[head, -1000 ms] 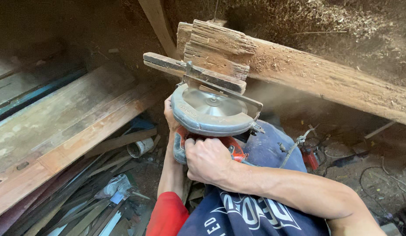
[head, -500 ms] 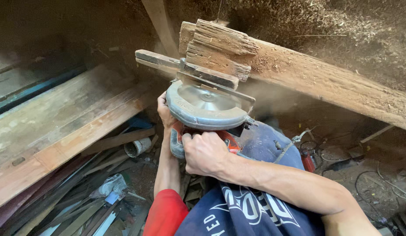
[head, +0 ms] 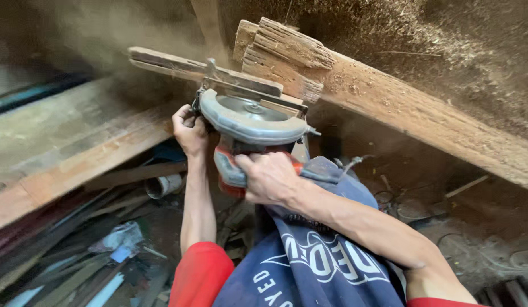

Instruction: The person uses a circular saw to cut a long wooden plank into smaller pieces. They repeatedly position the saw, cut through the wood, and then move the cut pieces aside.

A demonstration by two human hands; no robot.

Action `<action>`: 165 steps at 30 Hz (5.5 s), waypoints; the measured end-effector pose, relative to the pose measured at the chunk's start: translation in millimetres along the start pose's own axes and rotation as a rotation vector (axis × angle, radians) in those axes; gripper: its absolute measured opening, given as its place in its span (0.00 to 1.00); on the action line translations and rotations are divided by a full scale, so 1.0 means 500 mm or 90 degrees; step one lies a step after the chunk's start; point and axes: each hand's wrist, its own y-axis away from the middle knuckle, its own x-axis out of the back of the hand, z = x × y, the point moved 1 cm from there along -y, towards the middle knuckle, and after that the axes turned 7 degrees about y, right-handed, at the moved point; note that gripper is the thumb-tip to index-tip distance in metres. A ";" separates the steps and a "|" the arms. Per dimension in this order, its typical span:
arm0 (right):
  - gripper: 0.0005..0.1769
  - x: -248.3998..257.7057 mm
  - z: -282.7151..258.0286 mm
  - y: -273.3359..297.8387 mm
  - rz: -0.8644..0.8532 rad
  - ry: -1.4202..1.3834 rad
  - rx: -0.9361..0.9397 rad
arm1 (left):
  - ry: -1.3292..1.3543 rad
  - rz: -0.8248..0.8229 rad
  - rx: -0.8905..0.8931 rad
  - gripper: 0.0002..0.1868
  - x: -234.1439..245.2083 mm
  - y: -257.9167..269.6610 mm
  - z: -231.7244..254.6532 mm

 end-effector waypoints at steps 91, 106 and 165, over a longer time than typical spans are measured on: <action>0.40 0.634 0.566 0.473 0.868 -0.841 -0.068 | -0.072 -0.267 -0.367 0.29 -0.400 0.555 0.277; 0.18 -0.084 0.538 0.379 0.125 -0.841 -0.435 | -0.274 -0.139 -0.161 0.26 -0.276 0.566 -0.013; 0.40 -0.357 0.075 0.145 -0.260 -1.188 -0.518 | 0.138 -0.019 -0.393 0.27 0.182 0.462 0.010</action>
